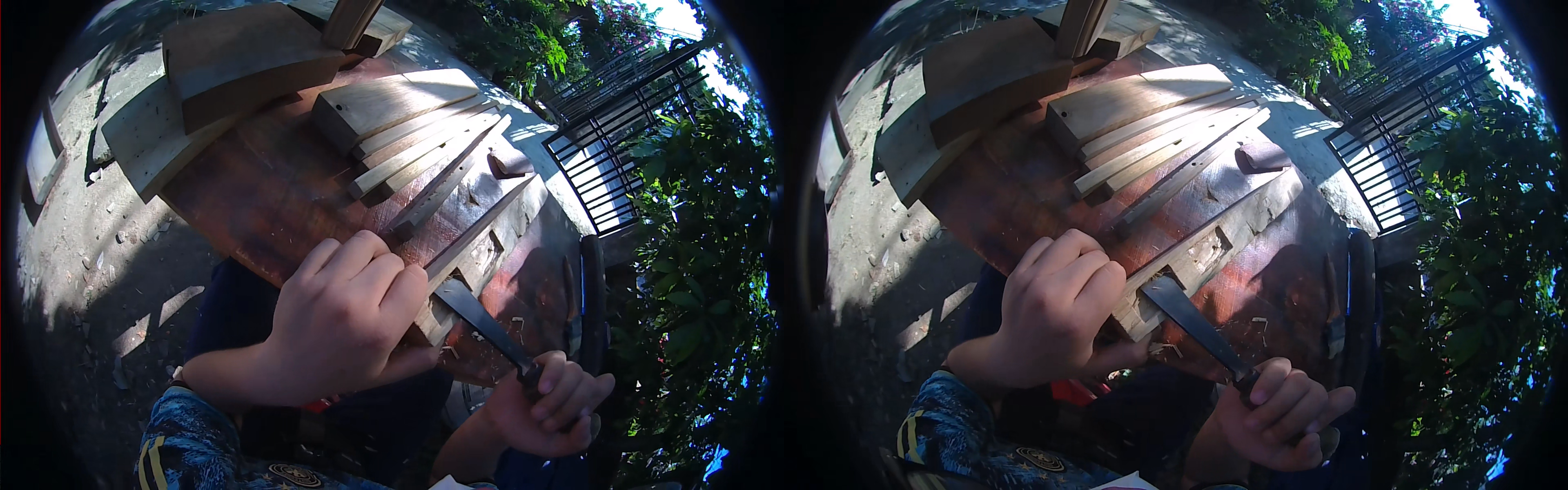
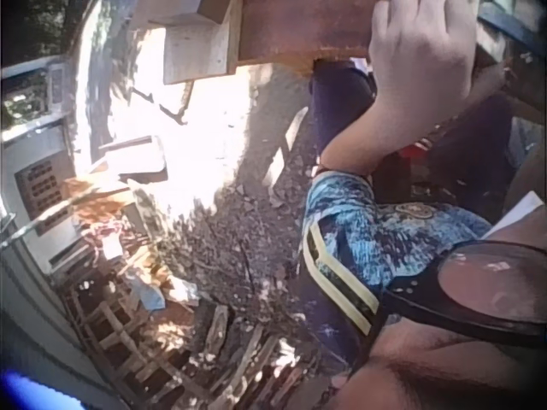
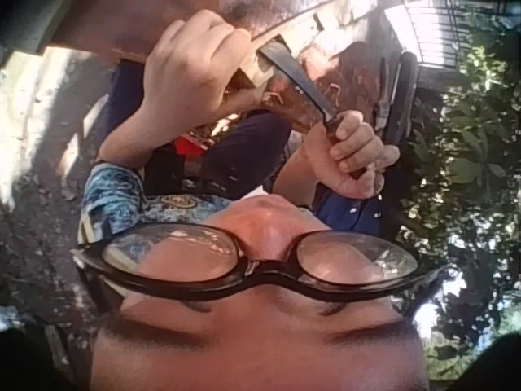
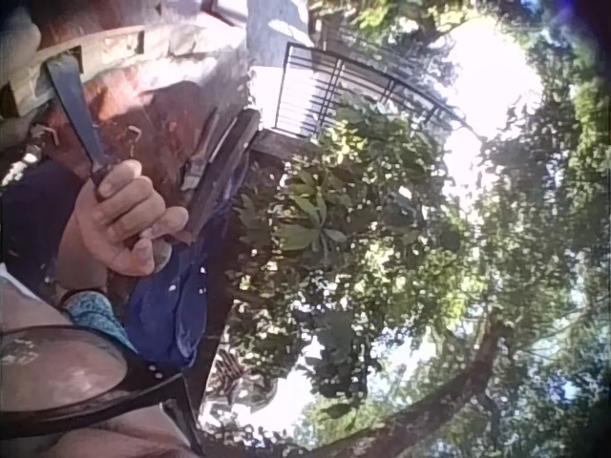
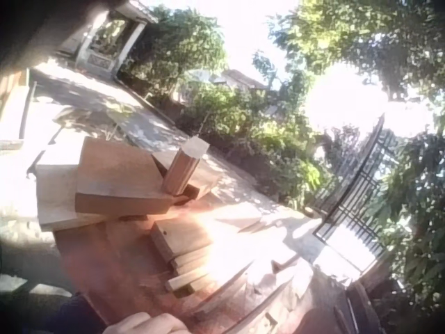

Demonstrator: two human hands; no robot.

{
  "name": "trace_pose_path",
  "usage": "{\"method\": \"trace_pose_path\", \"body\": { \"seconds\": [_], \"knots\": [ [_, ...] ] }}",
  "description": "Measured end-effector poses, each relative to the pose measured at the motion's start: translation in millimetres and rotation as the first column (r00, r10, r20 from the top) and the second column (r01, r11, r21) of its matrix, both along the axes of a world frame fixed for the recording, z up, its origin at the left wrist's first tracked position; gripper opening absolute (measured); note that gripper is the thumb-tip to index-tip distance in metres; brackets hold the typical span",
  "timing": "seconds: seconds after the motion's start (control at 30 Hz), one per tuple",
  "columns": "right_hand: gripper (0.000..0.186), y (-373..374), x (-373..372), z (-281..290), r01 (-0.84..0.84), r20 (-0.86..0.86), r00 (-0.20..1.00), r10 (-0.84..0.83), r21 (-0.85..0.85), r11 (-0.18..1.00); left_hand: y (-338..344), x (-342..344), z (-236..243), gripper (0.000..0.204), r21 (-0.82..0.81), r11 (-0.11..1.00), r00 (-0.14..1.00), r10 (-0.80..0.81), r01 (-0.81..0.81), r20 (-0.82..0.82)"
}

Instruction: Chisel wood into a specific shape

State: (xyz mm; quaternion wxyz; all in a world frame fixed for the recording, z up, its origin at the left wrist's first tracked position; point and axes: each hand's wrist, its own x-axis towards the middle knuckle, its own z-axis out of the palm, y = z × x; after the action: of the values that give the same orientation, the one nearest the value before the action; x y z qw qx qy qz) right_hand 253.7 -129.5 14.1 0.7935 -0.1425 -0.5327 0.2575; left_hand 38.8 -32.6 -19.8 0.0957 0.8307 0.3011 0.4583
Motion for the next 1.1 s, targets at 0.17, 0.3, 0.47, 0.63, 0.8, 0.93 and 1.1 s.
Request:
{"method": "trace_pose_path", "body": {
  "seconds": [0.17, 0.3, 0.47, 0.63, 0.8, 0.93, 1.1],
  "knots": [
    [0.020, 0, -6, -9, 0.000, -0.050, 0.999, 0.002, 0.050, 0.999, -4, 4, -9, 0.061, 0.005, 0.999, 0.999, 0.050, -0.050, 0.009],
    [0.020, 5, -5, -12, -0.022, -0.036, 0.999, 0.024, 0.048, 0.999, -2, 7, -11, 0.063, 0.061, 0.995, 0.997, 0.071, -0.073, 0.043],
    [0.016, 6, -5, -24, -0.010, 0.005, 1.000, 0.010, 0.005, 1.000, -4, 10, -16, 0.068, 0.061, 0.990, 0.992, 0.126, -0.124, -0.019],
    [0.019, 4, -5, -27, 0.018, 0.019, 1.000, -0.017, -0.013, 1.000, -4, 12, -20, 0.071, 0.053, 0.990, 0.991, 0.132, -0.131, -0.027],
    [0.025, -1, -9, -26, 0.056, -0.003, 0.998, -0.056, -0.054, 0.997, 1, 16, -25, 0.067, 0.177, 0.967, 0.983, 0.181, -0.183, 0.029],
    [0.027, 0, -13, -26, 0.082, -0.048, 0.995, -0.084, -0.040, 0.996, 5, 18, -30, 0.058, 0.307, 0.921, 0.971, 0.231, -0.239, 0.061],
    [0.025, 2, -11, -28, -0.002, -0.102, 0.995, -0.001, -0.034, 0.999, 3, 19, -34, 0.046, 0.348, 0.901, 0.966, 0.240, -0.257, 0.092]
  ]
}}
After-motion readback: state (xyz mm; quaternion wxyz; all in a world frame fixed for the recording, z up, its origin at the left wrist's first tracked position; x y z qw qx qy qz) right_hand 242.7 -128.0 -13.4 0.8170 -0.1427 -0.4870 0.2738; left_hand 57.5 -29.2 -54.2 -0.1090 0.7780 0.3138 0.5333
